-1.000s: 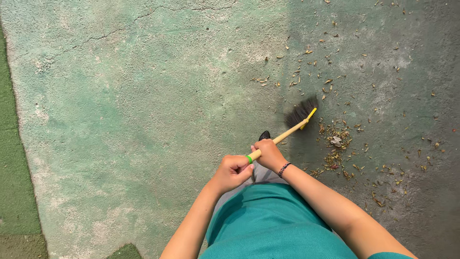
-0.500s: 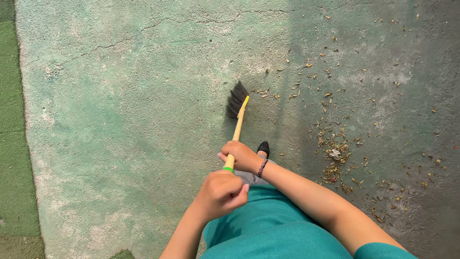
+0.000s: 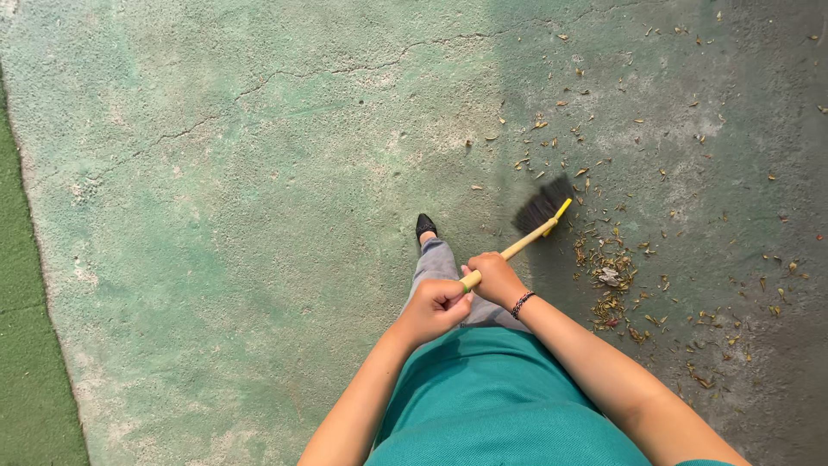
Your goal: The person sweeps a concrete floor using a broom with a wooden handle and black bristles. They gather scattered dry leaves and debris into a pile while moving around a patio area that includes a planter, a green mat, and a wooden bench.
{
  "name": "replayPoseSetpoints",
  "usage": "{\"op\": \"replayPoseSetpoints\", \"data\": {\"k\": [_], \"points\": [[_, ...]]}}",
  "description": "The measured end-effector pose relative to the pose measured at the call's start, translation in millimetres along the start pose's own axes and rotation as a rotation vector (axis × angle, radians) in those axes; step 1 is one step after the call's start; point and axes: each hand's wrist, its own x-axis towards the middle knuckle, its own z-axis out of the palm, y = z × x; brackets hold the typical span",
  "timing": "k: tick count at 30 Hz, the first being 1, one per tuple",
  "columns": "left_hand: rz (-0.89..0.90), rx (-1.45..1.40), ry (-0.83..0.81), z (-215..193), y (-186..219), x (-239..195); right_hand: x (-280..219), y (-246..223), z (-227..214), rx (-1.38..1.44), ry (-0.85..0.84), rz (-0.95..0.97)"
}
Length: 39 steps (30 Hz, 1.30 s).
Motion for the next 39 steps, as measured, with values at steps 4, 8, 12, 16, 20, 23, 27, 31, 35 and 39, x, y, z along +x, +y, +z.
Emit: {"op": "replayPoseSetpoints", "data": {"k": [4, 8, 12, 16, 20, 23, 27, 31, 35, 39], "points": [[0.141, 0.116, 0.123, -72, 43, 9, 43, -47, -11, 0.04, 0.075, -0.047], [0.319, 0.063, 0.161, -118, 116, 0, 81, -111, -26, 0.131, 0.121, -0.146], [0.524, 0.202, 0.075, -129, 164, -1, 114, -143, -30, 0.18, 0.018, -0.283], [0.525, 0.51, -0.075, -117, 146, 33, 150, -118, -8, 0.265, -0.071, -0.296], [0.437, 0.448, -0.187, -107, 94, 75, 163, -62, 22, 0.319, -0.066, -0.226], [0.382, 0.431, -0.198, -105, 60, 89, 149, -17, 27, 0.332, -0.131, -0.035], [0.174, 0.366, -0.183, -112, 24, 86, 128, 14, 27, 0.104, -0.081, 0.087], [-0.018, 0.062, -0.182, -125, 4, 92, 127, 12, 19, -0.014, -0.012, 0.11], [0.174, 0.099, -0.062, -165, 24, 97, 145, -19, 0, -0.06, 0.098, 0.055], [0.317, 0.11, -0.026, -191, 83, 98, 175, -67, -25, -0.067, 0.209, -0.029]]}}
